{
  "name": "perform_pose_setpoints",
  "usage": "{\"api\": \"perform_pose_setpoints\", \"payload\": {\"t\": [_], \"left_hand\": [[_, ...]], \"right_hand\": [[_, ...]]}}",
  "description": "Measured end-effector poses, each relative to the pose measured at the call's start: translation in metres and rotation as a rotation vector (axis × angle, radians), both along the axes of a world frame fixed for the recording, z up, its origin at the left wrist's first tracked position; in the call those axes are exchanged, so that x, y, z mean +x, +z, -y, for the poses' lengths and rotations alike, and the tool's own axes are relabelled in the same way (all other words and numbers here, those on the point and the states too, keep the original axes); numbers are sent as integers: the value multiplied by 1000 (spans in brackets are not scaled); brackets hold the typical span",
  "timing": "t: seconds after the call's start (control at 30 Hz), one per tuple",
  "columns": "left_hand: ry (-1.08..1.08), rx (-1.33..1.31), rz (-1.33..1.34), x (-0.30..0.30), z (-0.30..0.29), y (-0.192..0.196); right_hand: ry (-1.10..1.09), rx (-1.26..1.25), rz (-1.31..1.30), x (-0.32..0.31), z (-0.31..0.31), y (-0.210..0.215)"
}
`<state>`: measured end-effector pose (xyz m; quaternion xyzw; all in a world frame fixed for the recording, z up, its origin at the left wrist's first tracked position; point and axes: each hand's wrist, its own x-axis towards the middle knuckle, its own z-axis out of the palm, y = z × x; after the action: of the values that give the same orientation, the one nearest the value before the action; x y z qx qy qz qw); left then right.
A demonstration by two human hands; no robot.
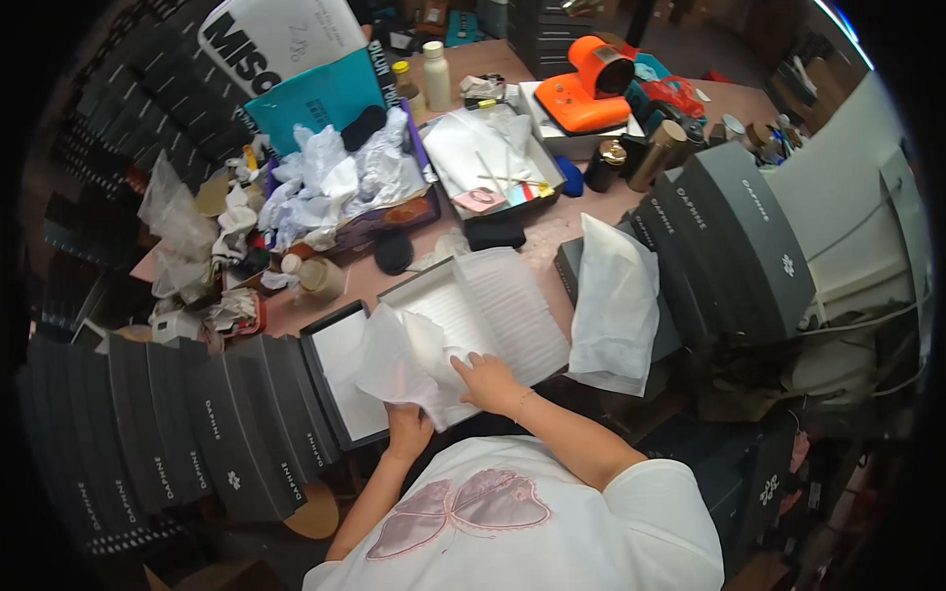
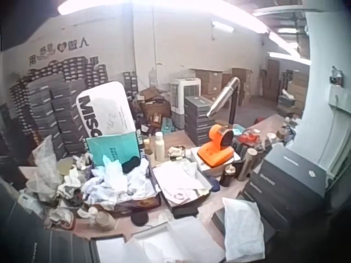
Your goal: Inspecting, wrapping with tissue paper, and placing pairs of shoes into branded boxes.
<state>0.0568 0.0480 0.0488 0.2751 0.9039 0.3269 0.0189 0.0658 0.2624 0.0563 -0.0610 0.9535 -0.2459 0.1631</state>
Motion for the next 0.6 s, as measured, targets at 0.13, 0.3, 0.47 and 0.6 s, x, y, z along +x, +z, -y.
{"api": "perform_pose_setpoints", "payload": {"t": [0.13,0.3,0.47,0.6], "left_hand": [[-222,-242,-32,-56,-51,-34],[-394,-705,-33,-88,-102,-55],[-391,-605,65,-92,-108,-31],[-231,77,509,-86,-118,23]], "right_hand": [[-198,-134,-270,60,-79,68],[-600,499,-307,120,-150,82],[-770,179,-506,112,-200,60],[-669,175,-665,68,-228,103]]}}
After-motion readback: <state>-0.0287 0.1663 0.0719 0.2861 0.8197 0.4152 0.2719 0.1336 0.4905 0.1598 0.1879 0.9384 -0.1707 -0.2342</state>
